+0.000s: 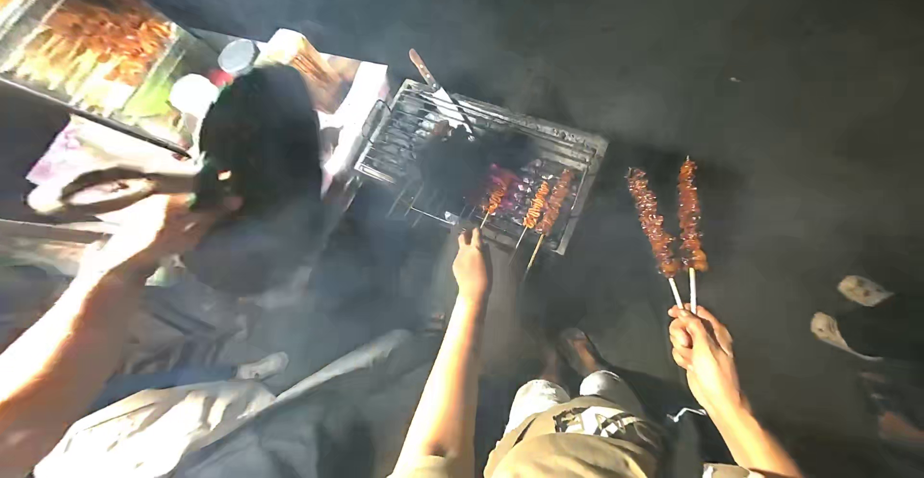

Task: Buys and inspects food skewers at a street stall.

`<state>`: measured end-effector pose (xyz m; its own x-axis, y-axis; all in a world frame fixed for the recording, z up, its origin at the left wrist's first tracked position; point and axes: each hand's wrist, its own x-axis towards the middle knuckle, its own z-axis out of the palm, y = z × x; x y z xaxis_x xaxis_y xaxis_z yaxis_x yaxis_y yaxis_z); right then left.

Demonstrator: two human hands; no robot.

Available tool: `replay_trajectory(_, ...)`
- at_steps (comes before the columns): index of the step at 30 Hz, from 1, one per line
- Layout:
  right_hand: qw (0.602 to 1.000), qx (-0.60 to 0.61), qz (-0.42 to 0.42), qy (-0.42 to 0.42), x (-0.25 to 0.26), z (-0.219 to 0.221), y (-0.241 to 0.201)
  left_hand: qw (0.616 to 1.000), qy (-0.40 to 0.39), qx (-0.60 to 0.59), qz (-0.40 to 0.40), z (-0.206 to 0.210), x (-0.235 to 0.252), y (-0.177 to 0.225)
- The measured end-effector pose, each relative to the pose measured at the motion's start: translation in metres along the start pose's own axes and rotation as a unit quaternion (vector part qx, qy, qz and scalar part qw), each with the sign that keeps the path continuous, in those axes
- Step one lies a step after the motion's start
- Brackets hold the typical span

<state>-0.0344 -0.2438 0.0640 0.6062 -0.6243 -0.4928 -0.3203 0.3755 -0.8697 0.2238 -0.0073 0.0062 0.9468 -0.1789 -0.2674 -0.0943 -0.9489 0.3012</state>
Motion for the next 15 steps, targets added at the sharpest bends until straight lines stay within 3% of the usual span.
replay_trajectory(4, 1.000, -0.011, 0.001, -0.007, -0.002, -0.001, 0.002, 0.997, -0.056, 0.030, -0.035, -0.001, 0.012, -0.008)
replay_trajectory(15, 1.000, -0.004, 0.001, -0.008, -0.003, 0.006, 0.003, 0.997, -0.063, 0.009, 0.042, 0.012, -0.004, -0.001)
